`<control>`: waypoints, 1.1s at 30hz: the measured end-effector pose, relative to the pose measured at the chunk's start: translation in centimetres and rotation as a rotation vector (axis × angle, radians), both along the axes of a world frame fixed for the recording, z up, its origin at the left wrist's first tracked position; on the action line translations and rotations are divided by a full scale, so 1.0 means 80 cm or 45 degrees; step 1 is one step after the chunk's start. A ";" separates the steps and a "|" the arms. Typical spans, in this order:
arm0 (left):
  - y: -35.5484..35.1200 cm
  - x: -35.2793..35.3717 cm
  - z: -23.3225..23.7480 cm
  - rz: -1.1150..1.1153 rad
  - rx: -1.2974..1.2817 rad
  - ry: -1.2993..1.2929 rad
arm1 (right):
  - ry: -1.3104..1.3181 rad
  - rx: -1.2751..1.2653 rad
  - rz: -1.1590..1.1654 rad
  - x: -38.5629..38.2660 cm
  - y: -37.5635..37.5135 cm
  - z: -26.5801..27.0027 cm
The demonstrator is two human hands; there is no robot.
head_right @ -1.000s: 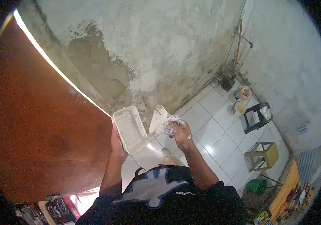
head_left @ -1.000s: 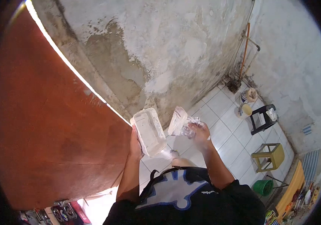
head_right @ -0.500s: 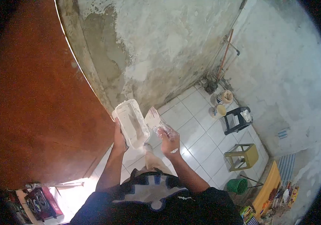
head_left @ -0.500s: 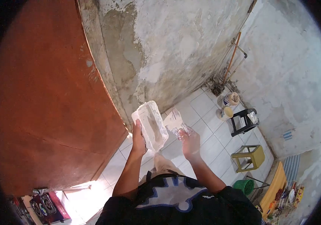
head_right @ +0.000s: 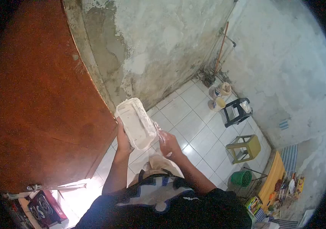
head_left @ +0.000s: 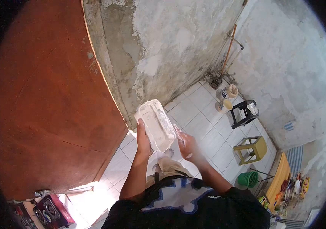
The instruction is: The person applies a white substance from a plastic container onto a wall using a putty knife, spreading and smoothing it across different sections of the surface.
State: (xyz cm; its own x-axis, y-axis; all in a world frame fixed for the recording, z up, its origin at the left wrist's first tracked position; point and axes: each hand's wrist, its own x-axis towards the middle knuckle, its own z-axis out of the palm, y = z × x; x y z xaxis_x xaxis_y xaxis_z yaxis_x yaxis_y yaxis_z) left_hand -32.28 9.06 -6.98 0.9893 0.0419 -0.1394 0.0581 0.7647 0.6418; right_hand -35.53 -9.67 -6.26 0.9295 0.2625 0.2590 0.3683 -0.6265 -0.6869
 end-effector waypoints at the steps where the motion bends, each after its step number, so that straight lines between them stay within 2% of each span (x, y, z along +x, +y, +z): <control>1: 0.001 -0.004 0.016 -0.011 -0.069 0.015 | 0.041 -0.026 -0.011 0.002 -0.005 0.006; 3: 0.001 -0.006 0.025 -0.036 -0.128 0.025 | -0.042 -0.061 -0.014 0.001 -0.017 0.022; 5: 0.002 -0.005 0.021 0.029 -0.014 -0.031 | 0.440 0.249 -0.300 0.001 -0.029 0.028; 6: 0.001 -0.006 0.020 0.019 -0.006 -0.037 | 0.435 0.260 -0.308 0.001 -0.037 0.031; 9: 0.000 -0.003 0.010 0.103 -0.031 -0.055 | 0.718 1.469 -0.325 0.005 -0.058 0.034; 10: 0.001 0.000 0.000 0.124 0.000 -0.069 | 0.772 1.511 -0.576 0.005 -0.057 0.041; 11: 0.001 0.003 -0.010 0.143 0.032 -0.080 | 0.769 1.520 -0.582 0.008 -0.063 0.035; 13: -0.005 0.011 -0.028 0.132 0.071 -0.062 | 0.806 1.785 -0.546 0.016 -0.074 0.020; 18: -0.040 0.031 -0.047 0.012 0.041 -0.050 | 0.775 1.687 -0.494 0.028 -0.065 0.012; 20: -0.059 0.040 -0.049 0.009 0.289 -0.230 | 0.698 1.655 -0.453 0.037 -0.070 -0.006; 23: -0.083 0.052 -0.037 0.024 0.436 -0.138 | 0.722 1.717 -0.535 0.062 -0.081 -0.012; 25: -0.092 0.067 -0.049 -0.006 0.420 -0.037 | 0.723 1.741 -0.529 0.085 -0.091 -0.011; 27: -0.096 0.084 -0.087 -0.215 0.295 0.017 | 0.735 1.756 -0.530 0.109 -0.105 -0.018; 29: -0.114 0.104 -0.071 -0.236 0.351 0.088 | 0.733 1.816 -0.506 0.136 -0.123 -0.031; 31: -0.123 0.127 -0.070 -0.272 0.334 -0.086 | 0.828 1.915 -0.502 0.158 -0.143 -0.037; 33: -0.125 0.151 -0.074 -0.233 0.281 -0.025 | 0.921 2.014 -0.499 0.181 -0.163 -0.044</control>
